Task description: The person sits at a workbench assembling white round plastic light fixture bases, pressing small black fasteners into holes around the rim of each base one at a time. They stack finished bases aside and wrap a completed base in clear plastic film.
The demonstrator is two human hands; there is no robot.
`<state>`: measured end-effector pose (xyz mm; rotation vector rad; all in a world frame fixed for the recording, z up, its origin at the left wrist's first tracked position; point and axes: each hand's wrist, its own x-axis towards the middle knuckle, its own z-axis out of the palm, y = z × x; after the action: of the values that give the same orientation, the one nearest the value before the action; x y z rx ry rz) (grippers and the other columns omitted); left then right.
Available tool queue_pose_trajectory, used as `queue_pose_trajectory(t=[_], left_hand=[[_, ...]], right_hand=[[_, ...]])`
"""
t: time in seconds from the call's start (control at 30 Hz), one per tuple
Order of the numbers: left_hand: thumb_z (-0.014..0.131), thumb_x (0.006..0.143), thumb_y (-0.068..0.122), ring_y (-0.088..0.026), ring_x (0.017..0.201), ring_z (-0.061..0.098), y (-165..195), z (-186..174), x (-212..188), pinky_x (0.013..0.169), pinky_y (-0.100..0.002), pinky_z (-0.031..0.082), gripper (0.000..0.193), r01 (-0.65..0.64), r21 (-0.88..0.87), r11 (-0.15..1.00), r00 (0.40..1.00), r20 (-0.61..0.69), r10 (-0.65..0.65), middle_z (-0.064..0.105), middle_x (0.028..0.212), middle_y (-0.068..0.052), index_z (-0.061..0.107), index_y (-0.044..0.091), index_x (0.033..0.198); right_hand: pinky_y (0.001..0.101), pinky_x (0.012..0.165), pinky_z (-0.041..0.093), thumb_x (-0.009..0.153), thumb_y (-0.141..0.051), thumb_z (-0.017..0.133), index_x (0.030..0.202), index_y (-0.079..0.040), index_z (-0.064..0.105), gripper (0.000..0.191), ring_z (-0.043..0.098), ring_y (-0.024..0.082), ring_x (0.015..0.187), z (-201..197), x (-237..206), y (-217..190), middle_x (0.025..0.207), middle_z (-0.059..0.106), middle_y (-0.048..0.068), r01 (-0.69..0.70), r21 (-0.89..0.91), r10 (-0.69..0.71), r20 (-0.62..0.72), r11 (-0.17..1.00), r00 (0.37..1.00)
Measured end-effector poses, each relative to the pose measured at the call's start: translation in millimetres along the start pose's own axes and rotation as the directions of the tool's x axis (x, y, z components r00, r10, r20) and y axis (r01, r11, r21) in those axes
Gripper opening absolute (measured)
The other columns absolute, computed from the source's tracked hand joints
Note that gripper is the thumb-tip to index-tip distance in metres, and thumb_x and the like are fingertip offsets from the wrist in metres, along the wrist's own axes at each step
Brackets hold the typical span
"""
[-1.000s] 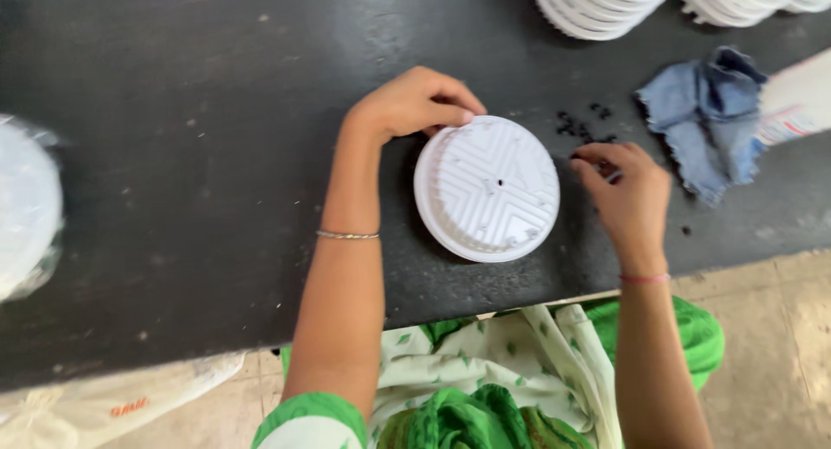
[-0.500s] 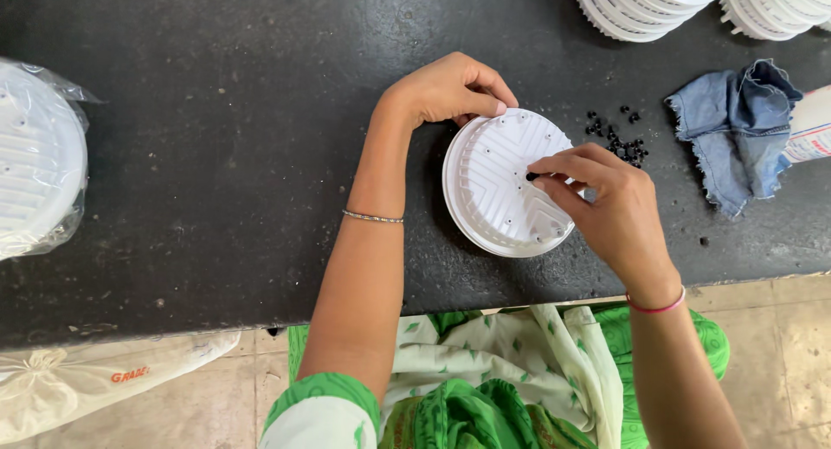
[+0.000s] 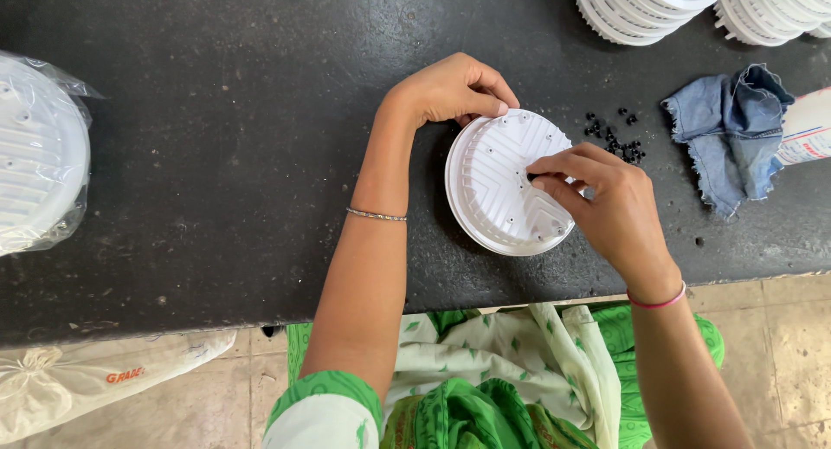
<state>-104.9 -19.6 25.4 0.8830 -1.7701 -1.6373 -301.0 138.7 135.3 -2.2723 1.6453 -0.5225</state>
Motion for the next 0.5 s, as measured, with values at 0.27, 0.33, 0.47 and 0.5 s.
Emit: queue_pose_trajectory(t=[0.27, 0.33, 0.47, 0.5], left_hand=[[0.077, 0.083, 0.015, -0.013, 0.078, 0.076, 0.0, -2.3, -8.0, 0.071, -0.028, 0.064, 0.021, 0.01, -0.007, 1.0, 1.0, -0.008, -0.01, 0.081, 0.092, -0.006, 0.082, 0.01, 0.102], [0.077, 0.083, 0.014, -0.013, 0.078, 0.075, -1.2, -4.1, -9.6, 0.071, -0.028, 0.064, 0.021, 0.004, -0.025, 1.0, 1.0, 0.008, -0.004, 0.081, 0.091, -0.006, 0.082, 0.01, 0.102], [0.077, 0.083, 0.015, -0.012, 0.078, 0.075, -2.7, -4.9, -14.0, 0.071, -0.028, 0.064, 0.02, 0.005, -0.016, 1.0, 1.0, 0.003, -0.005, 0.081, 0.091, -0.005, 0.082, 0.01, 0.102], [0.077, 0.083, 0.015, -0.012, 0.079, 0.075, -2.6, -4.9, -14.9, 0.071, -0.028, 0.063, 0.021, 0.001, -0.01, 1.0, 1.0, 0.0, -0.001, 0.081, 0.091, -0.005, 0.082, 0.01, 0.102]], right_hand=[[0.0301, 0.075, 0.058, 0.088, -0.009, 0.077, 0.111, -0.007, 0.077, 0.023, 0.073, 0.016, 0.082, -1.6, -1.1, -3.5, 0.1, 0.075, 0.006, -0.001, 0.088, -0.001, 0.029, 0.996, 1.0], [0.0293, 0.08, 0.061, 0.088, -0.009, 0.077, 0.114, -0.006, 0.076, 0.026, 0.074, 0.016, 0.088, -5.4, 2.0, -1.5, 0.103, 0.076, 0.007, -0.01, 0.102, 0.007, 0.027, 0.995, 1.0], [0.0345, 0.088, 0.059, 0.082, -0.015, 0.082, 0.126, -0.004, 0.069, 0.047, 0.072, 0.023, 0.105, -14.7, 20.8, 3.0, 0.117, 0.073, 0.013, -0.016, 0.036, 0.014, 0.064, 0.999, 0.998], [0.0372, 0.09, 0.058, 0.079, -0.018, 0.084, 0.132, -0.004, 0.066, 0.058, 0.07, 0.026, 0.11, -18.0, 27.5, 3.8, 0.122, 0.072, 0.015, -0.01, 0.03, 0.007, 0.09, 0.999, 0.996]])
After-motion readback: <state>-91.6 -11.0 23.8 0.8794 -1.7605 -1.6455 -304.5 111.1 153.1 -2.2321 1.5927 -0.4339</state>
